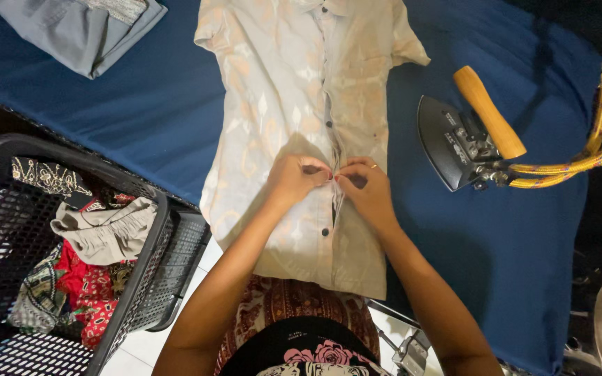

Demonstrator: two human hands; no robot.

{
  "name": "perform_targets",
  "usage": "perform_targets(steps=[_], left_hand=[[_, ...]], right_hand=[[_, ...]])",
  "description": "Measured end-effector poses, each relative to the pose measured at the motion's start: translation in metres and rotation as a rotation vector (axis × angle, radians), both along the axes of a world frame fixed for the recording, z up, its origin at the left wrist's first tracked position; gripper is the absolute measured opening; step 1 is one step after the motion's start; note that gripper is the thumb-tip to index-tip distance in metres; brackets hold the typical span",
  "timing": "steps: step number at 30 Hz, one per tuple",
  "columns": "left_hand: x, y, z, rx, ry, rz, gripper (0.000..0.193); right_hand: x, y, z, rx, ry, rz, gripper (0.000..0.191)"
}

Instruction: The person irons a pair of light gray shorts on a padded ironing table using a steam iron, repositioning and turning the shorts to press different areas, then sets them aside. They take a patterned short-sleeve shirt from a basket, button it up, spread it flat on the table, and begin ironing it.

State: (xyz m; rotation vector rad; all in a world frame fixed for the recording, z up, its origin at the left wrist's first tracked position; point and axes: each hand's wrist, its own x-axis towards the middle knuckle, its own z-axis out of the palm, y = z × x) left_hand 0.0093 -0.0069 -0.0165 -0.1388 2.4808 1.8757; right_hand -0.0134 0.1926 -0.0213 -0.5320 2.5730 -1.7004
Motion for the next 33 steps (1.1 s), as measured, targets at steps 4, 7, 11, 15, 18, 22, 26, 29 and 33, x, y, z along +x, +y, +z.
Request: perform_targets(steps=[4,7,11,15,18,22,26,29,33], left_hand=[[0.000,0.001,-0.002,0.042,-0.006,0.011,0.012],[0.002,0.003,-0.003,0.035,0.047,0.028,0.011],[0.007,0.006,0.002,-0.121,0.115,0.091,0.011],[0.009,0.006,0.008,-0.194,0.097,0.137,0.016],[0.009,0.004,0.008,-0.127,0.036,0.150,0.016],[0.007,0.002,-0.001,0.145,-0.027,0.141,0.011],[0.001,0.001,-0.014,0.311,0.024,0.162,0.008],[-0.006,0.002,-0.023,0.413,0.112,0.188,0.007],[-0.014,0.005,-0.033,0.572,0.153,0.216,0.008]], right_hand=[[0.008,-0.007,0.009,-0.029,-0.159,-0.068,0.016],[0.007,-0.005,0.014,-0.221,-0.285,0.010,0.017],[0.001,-0.004,0.014,-0.250,-0.384,0.041,0.012],[-0.004,-0.009,0.008,-0.127,-0.263,0.047,0.010],[-0.004,-0.014,0.006,0.032,0.060,0.029,0.015],[0.000,-0.019,0.008,0.136,0.217,0.008,0.019],[0.001,-0.024,0.018,0.095,0.225,-0.003,0.019],[-0.006,-0.025,0.025,-0.022,0.095,0.011,0.017],[-0.021,-0.020,0.025,-0.221,-0.137,0.106,0.016]])
